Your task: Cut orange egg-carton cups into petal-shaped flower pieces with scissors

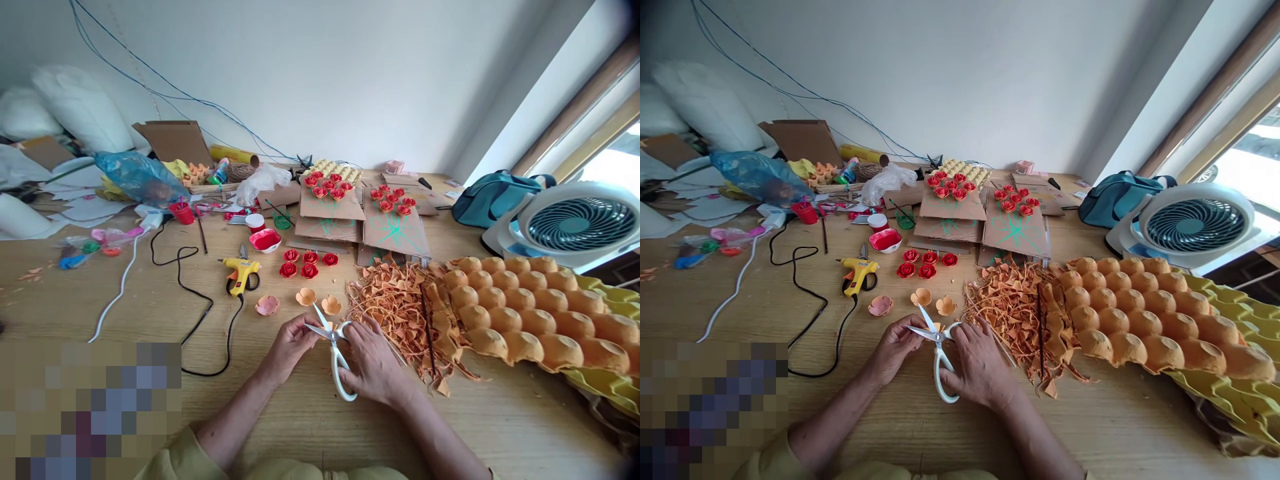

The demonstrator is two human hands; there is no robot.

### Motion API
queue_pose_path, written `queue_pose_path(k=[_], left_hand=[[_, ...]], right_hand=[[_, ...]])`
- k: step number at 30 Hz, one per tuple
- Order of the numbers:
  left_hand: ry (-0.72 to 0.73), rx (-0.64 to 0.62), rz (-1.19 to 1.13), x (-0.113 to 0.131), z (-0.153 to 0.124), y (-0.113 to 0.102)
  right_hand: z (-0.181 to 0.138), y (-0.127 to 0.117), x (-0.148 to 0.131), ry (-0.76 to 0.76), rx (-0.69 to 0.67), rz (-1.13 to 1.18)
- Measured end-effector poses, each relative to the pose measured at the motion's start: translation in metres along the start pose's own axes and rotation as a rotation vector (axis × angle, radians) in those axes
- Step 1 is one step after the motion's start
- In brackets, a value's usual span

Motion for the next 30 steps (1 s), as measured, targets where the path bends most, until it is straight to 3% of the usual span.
queue_pose_path(k=[7,15,30], left_hand=[[0.003,-0.006,-0.072,-0.005,-0.001,0.002],[0.073,0.034,0.056,0.015,-0.003,0.006],[0.056,-0.005,-0.053,0.008,-0.004,0.01]], right_hand=[[0.0,-0.006,-0.003,-0.003,0.026,-0.037],[-0.001,-0.006,-0.001,-0.001,0.0,-0.043],[-0.001,-0.004,-0.005,-0.038,-0.013,-0.035]])
Point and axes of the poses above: each hand's wrist, its own z-axis towards the middle knuckle, its own y-axis out of the palm, x = y × z, the point moved 9 cm from there along z, towards the middle knuckle, and after that the axes turned 4 degrees about z, right-handed, at the moved point
